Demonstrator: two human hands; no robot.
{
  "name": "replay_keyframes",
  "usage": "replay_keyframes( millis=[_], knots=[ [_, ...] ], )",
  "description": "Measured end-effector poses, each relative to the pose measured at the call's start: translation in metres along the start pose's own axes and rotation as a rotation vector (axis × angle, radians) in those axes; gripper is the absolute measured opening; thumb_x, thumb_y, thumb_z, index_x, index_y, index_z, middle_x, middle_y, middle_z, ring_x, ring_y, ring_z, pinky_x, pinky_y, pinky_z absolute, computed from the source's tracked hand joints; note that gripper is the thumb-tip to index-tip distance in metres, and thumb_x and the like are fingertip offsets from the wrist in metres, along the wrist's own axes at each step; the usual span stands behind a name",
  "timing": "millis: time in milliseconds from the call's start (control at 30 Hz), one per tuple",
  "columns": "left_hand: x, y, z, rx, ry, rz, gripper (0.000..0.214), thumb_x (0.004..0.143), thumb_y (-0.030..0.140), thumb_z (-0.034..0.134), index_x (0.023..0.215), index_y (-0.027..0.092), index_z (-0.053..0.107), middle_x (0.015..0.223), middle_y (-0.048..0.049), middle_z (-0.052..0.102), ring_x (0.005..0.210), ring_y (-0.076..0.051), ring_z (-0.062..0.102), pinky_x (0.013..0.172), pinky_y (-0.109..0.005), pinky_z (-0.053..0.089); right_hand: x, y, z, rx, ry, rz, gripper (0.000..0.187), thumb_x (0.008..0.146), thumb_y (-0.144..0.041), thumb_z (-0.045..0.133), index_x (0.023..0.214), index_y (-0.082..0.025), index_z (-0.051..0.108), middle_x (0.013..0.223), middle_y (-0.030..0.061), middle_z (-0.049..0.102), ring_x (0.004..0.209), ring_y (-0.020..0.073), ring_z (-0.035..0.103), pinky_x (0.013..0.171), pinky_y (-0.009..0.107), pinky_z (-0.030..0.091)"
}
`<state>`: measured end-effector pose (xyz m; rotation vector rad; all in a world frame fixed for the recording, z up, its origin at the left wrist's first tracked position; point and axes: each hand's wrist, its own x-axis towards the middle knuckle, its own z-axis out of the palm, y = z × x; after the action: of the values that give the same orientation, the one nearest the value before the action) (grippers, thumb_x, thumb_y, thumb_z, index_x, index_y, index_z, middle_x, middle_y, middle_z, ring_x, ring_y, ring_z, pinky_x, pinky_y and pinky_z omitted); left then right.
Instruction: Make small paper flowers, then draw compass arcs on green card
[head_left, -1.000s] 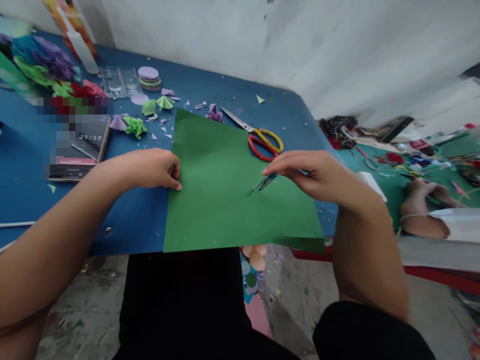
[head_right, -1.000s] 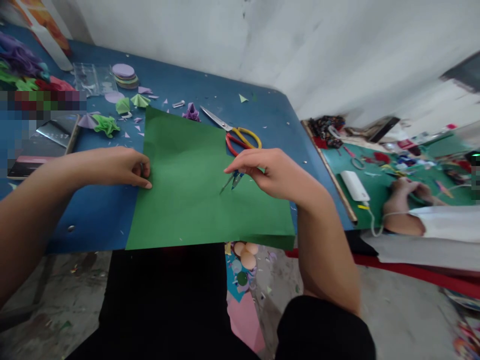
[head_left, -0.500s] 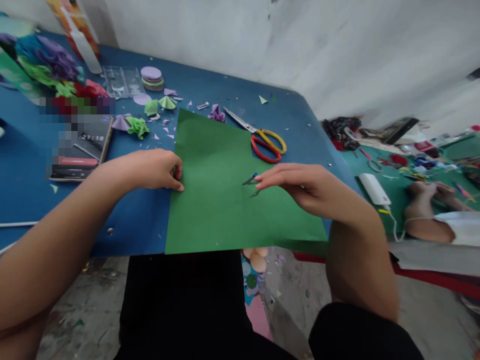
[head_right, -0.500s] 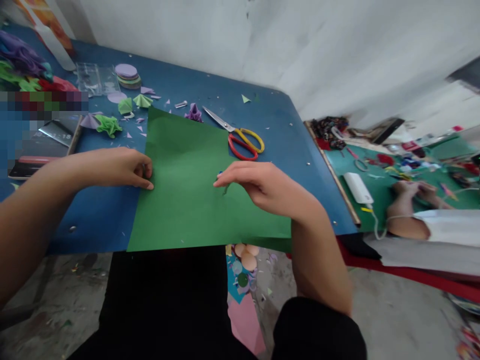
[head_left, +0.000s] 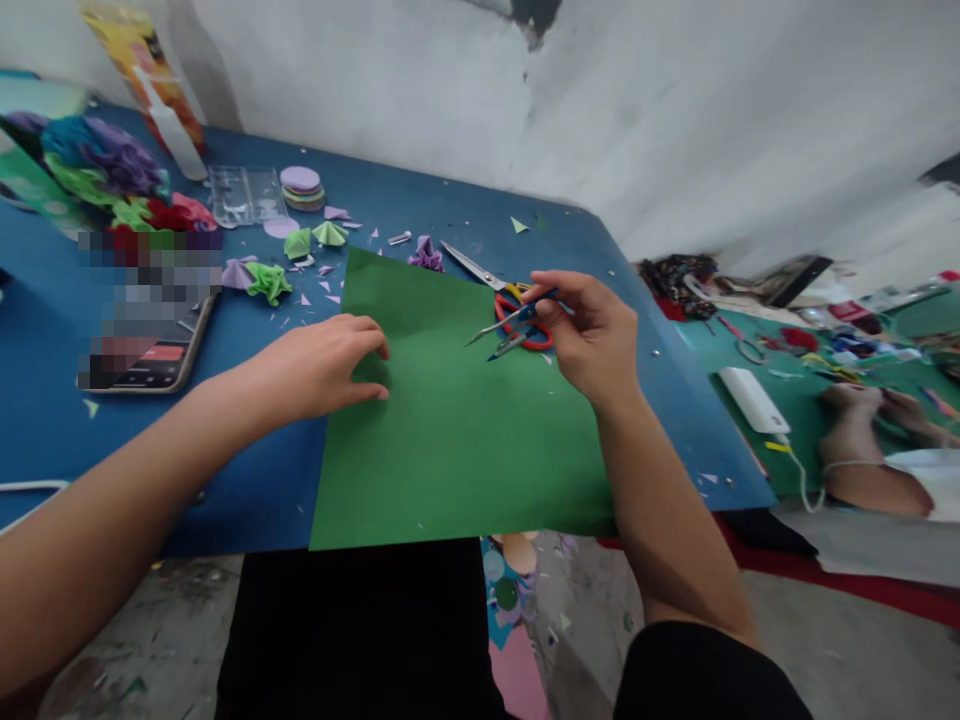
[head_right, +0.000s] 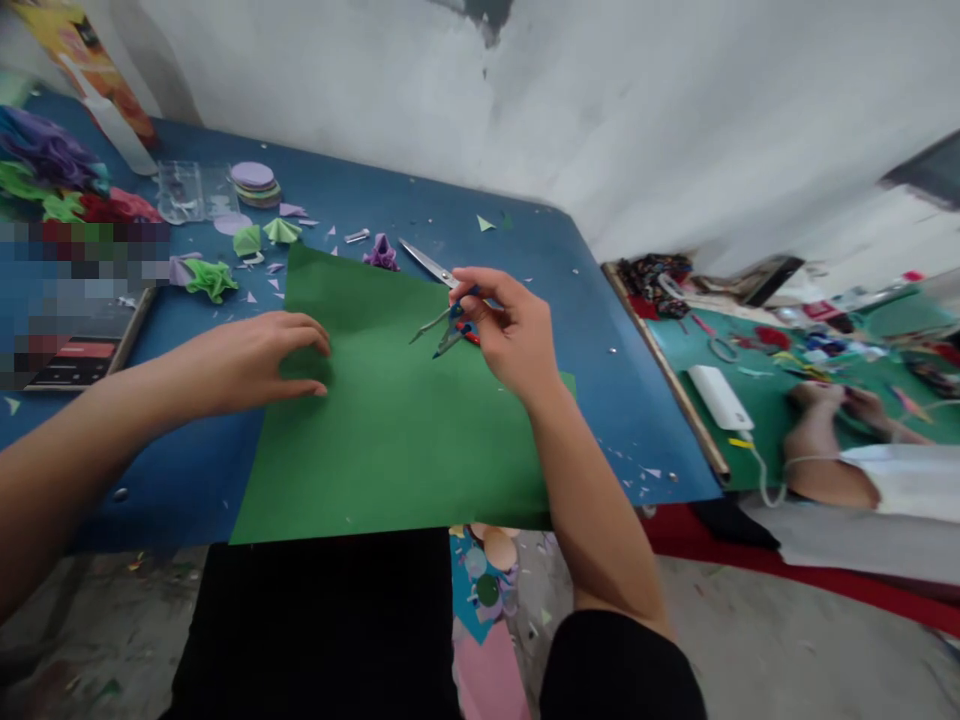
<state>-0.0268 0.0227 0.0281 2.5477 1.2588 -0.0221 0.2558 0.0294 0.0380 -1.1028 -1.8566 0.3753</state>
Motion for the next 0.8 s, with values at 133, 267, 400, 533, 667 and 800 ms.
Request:
replay_keyframes(
  millis=[133, 267, 400, 533, 667, 800],
  knots=[
    [0.002, 0.003, 0.012, 0.079, -0.047, -0.002, 0.050, 0.086, 0.047, 0.051, 0.123, 0.013, 0.054, 0.139, -0.0147, 0.048, 0.123, -0.031, 0.049, 0.098, -0.041, 0.043, -0.004, 0.011, 0.001, 0.064, 0.021, 0.009, 0.026, 0.088, -0.018, 0.051, 0.109, -0.029, 0.064, 0.090, -0.0008, 0.066, 0.080, 0.0124, 0.065, 0.070, 0.027, 0.056],
    [0.001, 0.005, 0.015, 0.094, -0.051, -0.004, 0.052, 0.087, 0.046, 0.050, 0.127, 0.012, 0.053, 0.141, -0.0149, 0.047, 0.126, -0.032, 0.047, 0.102, -0.043, 0.041, -0.009, 0.008, -0.003, -0.038, -0.055, -0.012, 0.029, 0.090, -0.016, 0.048, 0.111, -0.029, 0.063, 0.094, 0.0001, 0.067, 0.078, 0.0127, 0.064, 0.070, 0.029, 0.056],
    [0.000, 0.005, 0.016, 0.071, -0.044, -0.019, 0.053, 0.086, 0.046, 0.050, 0.127, 0.013, 0.053, 0.142, -0.0143, 0.046, 0.126, -0.032, 0.047, 0.103, -0.044, 0.040, -0.012, 0.000, -0.004, -0.160, -0.125, -0.068, 0.028, 0.091, -0.019, 0.046, 0.111, -0.027, 0.063, 0.093, 0.0019, 0.068, 0.081, 0.0148, 0.065, 0.073, 0.032, 0.056],
    [-0.001, 0.006, 0.018, 0.059, -0.058, -0.058, 0.052, 0.086, 0.047, 0.049, 0.127, 0.016, 0.052, 0.144, -0.0116, 0.044, 0.128, -0.031, 0.045, 0.105, -0.044, 0.038, -0.012, -0.002, -0.003, -0.159, -0.149, -0.099, 0.027, 0.092, -0.021, 0.044, 0.111, -0.028, 0.062, 0.092, 0.0016, 0.068, 0.084, 0.0164, 0.065, 0.079, 0.035, 0.055],
    [-0.001, 0.005, 0.019, 0.052, -0.060, -0.074, 0.053, 0.085, 0.047, 0.050, 0.127, 0.017, 0.052, 0.145, -0.0111, 0.043, 0.128, -0.031, 0.045, 0.106, -0.045, 0.037, -0.012, 0.000, -0.004, -0.169, -0.186, -0.042, 0.028, 0.094, -0.024, 0.041, 0.113, -0.031, 0.061, 0.094, 0.0023, 0.067, 0.088, 0.0185, 0.065, 0.081, 0.036, 0.055],
    [-0.001, 0.003, 0.019, 0.044, -0.066, -0.047, 0.055, 0.085, 0.047, 0.050, 0.129, 0.014, 0.051, 0.146, -0.0130, 0.041, 0.128, -0.033, 0.044, 0.106, -0.046, 0.037, -0.012, 0.001, -0.005, -0.178, -0.197, -0.020, 0.029, 0.094, -0.025, 0.040, 0.114, -0.032, 0.061, 0.095, 0.0022, 0.066, 0.090, 0.0191, 0.065, 0.081, 0.036, 0.054]
  ],
)
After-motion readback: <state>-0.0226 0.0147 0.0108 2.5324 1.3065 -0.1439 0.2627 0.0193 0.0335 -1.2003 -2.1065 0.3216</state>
